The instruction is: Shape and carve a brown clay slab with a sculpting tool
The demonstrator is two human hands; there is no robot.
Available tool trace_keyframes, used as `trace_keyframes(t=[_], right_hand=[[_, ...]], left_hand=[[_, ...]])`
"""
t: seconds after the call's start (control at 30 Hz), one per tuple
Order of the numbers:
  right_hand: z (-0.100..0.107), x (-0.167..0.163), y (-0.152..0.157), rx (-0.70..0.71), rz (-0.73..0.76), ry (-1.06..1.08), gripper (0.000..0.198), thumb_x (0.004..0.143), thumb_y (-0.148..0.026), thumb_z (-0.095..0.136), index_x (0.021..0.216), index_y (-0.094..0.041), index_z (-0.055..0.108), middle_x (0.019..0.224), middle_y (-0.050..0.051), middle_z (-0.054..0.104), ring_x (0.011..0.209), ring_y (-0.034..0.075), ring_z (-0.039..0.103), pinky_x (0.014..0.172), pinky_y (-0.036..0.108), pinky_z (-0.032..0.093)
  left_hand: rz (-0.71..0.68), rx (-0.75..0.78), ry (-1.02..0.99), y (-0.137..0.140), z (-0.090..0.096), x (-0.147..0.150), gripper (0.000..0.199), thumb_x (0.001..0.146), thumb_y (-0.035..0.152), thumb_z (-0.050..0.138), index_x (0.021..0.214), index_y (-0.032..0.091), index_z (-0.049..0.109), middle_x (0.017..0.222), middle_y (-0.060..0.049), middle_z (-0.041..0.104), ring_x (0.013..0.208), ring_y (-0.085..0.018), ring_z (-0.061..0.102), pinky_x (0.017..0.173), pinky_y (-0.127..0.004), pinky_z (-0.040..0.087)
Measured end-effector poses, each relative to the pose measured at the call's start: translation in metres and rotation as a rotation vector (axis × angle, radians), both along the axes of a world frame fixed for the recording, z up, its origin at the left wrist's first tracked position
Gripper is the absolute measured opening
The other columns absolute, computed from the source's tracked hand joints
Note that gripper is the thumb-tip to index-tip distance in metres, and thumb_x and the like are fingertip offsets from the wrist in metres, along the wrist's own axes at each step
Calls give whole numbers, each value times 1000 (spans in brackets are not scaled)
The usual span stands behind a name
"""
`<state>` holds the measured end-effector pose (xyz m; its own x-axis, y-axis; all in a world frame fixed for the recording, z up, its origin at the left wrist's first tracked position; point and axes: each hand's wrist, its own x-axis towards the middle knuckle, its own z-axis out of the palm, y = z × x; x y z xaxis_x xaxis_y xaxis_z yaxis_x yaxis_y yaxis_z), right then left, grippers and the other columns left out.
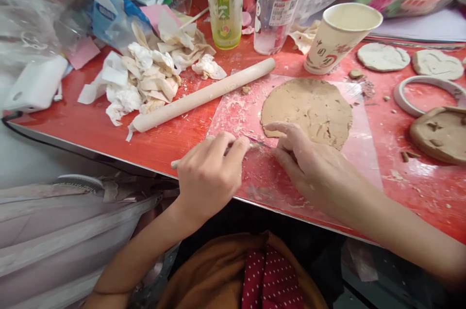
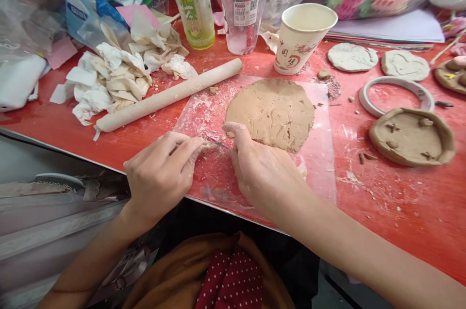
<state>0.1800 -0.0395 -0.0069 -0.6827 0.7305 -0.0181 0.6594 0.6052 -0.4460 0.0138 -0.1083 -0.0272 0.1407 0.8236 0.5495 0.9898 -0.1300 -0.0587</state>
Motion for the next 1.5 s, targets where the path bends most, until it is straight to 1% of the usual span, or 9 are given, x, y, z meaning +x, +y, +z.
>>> trace_keyframes(t=[0.43,0.57,0.7,0.83,0.9,1.03,1.17,1.33,1.5], right_hand=[[1,-2,0,-18,-16,34,34,89,-21,35,121,-15,42,67,2,60,57,15,56,54,25,39],[6,0,0,-26,-53,167,29,90,-24,38,116,-18,48,72,1,61,57,12,54,53,24,39],[9,2,1,0,-70,296,29,89,-25,44,117,-19,47,73,0,61,57,10,54,54,23,41],[7,0,-2,-42,-90,298,34,89,-26,45,122,-21,42,80,0,66,65,12,60,63,26,46],[6,-4,-7,-35,-48,341,37,89,-24,46,125,-20,40,82,1,68,70,12,62,66,26,47],[10,-8,-16,-37,86,395,43,89,-20,43,131,-18,34,87,2,70,71,11,64,64,22,49],[13,-5,-14,-160,195,433,55,90,-25,43,140,-20,20,110,5,67,91,12,65,76,25,52],[13,-4,-1,-175,197,331,55,93,-34,28,144,-15,15,144,12,35,131,19,35,105,43,34],[0,-15,-1,-96,144,141,60,92,-42,23,142,-9,21,145,17,30,133,24,31,107,48,29]], left_hand=[[-35,-3,-16,-2,1,-2,18,85,16,53,98,22,63,80,0,63,67,-12,57,58,-25,41],[128,69,-200,-5,2,-18,20,88,21,51,107,23,59,95,-4,61,83,-15,59,71,-26,47],[209,150,-386,-14,5,-33,38,81,33,61,116,22,51,109,-8,55,91,-16,58,74,-27,50],[321,98,-542,-27,12,-23,27,82,30,60,108,24,55,78,2,59,57,-7,52,60,-20,47],[263,-5,-613,-31,15,-9,12,83,29,59,94,23,59,63,7,55,48,-4,45,51,-16,43],[126,-127,-738,-27,23,20,11,85,27,55,78,20,59,56,7,53,46,-4,44,48,-14,38],[171,-70,-871,-21,36,26,20,85,27,54,66,19,54,51,8,48,43,-4,37,45,-14,34],[393,272,-1014,-33,48,-8,27,82,32,56,60,17,50,50,7,46,47,-4,41,46,-15,33],[571,301,-947,-80,34,-68,26,76,27,60,56,15,49,50,7,44,48,-4,37,47,-17,31]])
